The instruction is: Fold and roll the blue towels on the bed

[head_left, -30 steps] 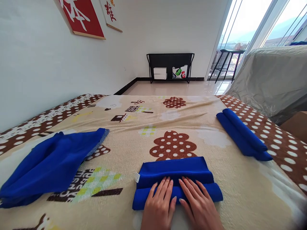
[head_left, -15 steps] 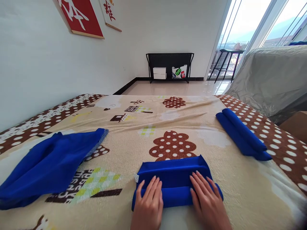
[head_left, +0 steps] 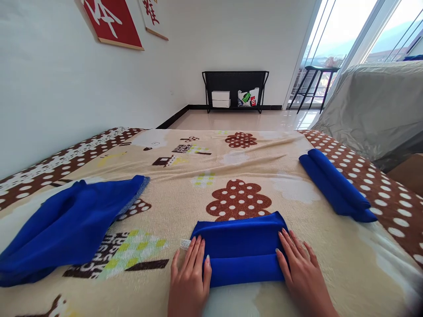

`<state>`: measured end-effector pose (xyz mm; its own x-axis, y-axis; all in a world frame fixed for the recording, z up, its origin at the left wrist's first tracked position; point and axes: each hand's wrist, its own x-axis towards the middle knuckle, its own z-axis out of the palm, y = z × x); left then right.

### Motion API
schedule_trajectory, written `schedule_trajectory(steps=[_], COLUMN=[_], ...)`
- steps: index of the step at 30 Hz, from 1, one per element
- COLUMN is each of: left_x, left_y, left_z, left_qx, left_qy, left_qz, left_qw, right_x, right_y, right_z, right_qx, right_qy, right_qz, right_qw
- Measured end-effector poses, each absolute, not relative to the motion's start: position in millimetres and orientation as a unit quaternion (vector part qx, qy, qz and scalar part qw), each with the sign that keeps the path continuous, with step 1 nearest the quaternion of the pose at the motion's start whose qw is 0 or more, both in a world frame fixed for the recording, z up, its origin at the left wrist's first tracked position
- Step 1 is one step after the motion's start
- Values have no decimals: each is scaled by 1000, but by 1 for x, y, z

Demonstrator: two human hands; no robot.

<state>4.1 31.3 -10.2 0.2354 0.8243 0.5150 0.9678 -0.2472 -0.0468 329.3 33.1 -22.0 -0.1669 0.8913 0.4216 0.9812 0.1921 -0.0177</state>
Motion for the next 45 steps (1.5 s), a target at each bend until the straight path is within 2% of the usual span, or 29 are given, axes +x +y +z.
schedule_trajectory(steps=[3,8,10,14,17,22,25,28,34,40,45], left_x=[29,82,82,52,36,44,54,51,4,-12,-18], left_y=[36,52,57,60,58,61,74,91,111,149,172], left_z=[-3,14,16,10,5,10,23,31,27,44,39], left_qx=[-777,-848,-846,-768,-738,-833,-899,-903,-821,-817,-822], left_qy=[-572,-501,-509,-619,-652,-534,-429,-424,-560,-548,-522], left_qz=[-190,-163,-156,-148,-143,-116,-80,-61,-85,-106,-96], left_qw=[183,62,33,67,96,85,19,-31,-69,-142,-207], right_x=[302,262,266,298,312,301,291,293,337,359,367], right_y=[36,50,56,63,62,64,75,92,123,157,169], right_z=[-12,4,4,-5,-13,-6,11,23,14,4,-8], right_qx=[-612,-508,-529,-628,-648,-606,-490,-439,-515,-523,-553], right_qy=[-759,-848,-837,-761,-743,-778,-863,-887,-835,-822,-798], right_qz=[-141,-50,-25,-29,-41,-60,17,100,133,132,139], right_qw=[171,140,138,159,164,153,121,99,141,183,197])
